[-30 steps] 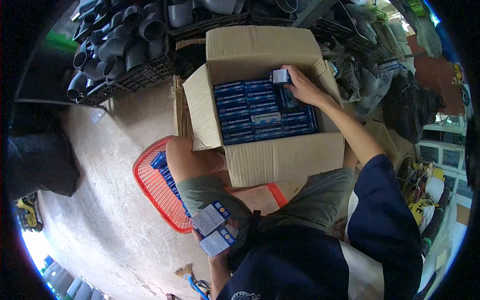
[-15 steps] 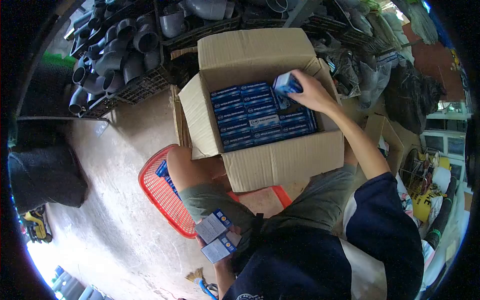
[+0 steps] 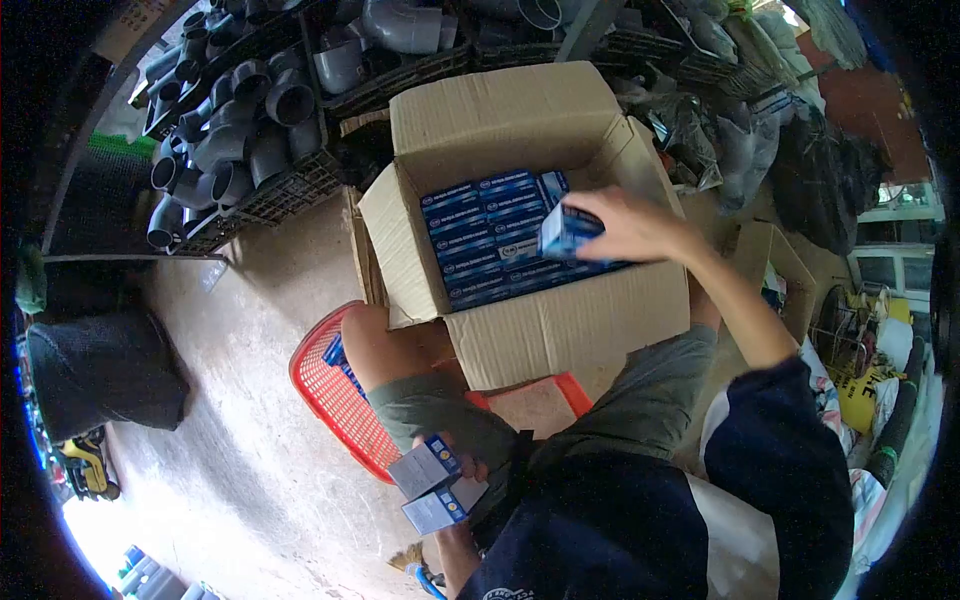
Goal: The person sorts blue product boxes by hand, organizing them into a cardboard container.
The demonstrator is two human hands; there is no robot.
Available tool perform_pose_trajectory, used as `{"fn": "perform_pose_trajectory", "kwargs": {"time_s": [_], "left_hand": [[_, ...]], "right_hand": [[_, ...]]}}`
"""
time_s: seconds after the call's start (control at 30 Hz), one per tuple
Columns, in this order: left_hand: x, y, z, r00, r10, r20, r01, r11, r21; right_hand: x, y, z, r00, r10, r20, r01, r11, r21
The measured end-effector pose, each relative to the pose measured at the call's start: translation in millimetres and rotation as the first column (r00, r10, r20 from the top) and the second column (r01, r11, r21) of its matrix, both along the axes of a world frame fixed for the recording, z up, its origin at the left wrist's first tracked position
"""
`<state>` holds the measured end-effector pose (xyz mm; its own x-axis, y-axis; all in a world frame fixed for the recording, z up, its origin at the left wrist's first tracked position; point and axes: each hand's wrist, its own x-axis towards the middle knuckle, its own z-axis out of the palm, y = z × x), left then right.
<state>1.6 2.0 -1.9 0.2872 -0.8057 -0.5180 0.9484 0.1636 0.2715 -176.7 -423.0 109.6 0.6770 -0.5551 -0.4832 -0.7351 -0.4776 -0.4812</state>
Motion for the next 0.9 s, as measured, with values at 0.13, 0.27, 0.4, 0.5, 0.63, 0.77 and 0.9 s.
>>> {"fn": "perform_pose_trajectory", "kwargs": {"time_s": [0.13,0.27,0.4,0.5,0.63,0.77,0.9], "left_hand": [[-2.9,-1.4,3.9,0.998,-0.020,-0.054,0.021,1.000,0.009],[-3.9,-11.6,6.9,0.993,-0.081,-0.088,0.084,0.996,0.026],[-3.2,-37.3,7.9,0.940,-0.170,-0.297,0.198,0.978,0.065],[-1.8,-53.8,22.6,0.914,-0.246,-0.323,0.298,0.947,0.122],[-5.9,-76.2,54.4,0.839,-0.476,0.263,0.442,0.878,0.181],[-1.1,-65.4,70.0,0.468,-0.603,0.646,0.637,0.737,0.226],[-7.6,-42.1,56.5,0.350,-0.692,0.632,0.732,0.623,0.277]], "right_hand": [[11.6,80.5,64.0,0.908,0.202,0.368,-0.166,0.978,-0.125],[21.5,136.6,84.9,0.901,0.116,0.417,-0.173,0.980,0.102],[24.4,183.1,80.0,0.891,0.061,0.451,-0.172,0.963,0.210],[19.5,187.1,87.9,0.855,0.145,0.498,-0.203,0.977,0.065],[24.4,196.9,105.9,0.840,0.306,0.448,-0.307,0.949,-0.072],[15.8,229.4,95.4,0.855,0.375,0.359,-0.397,0.918,-0.013],[0.0,252.7,85.7,0.881,0.344,0.325,-0.375,0.926,0.036]]}}
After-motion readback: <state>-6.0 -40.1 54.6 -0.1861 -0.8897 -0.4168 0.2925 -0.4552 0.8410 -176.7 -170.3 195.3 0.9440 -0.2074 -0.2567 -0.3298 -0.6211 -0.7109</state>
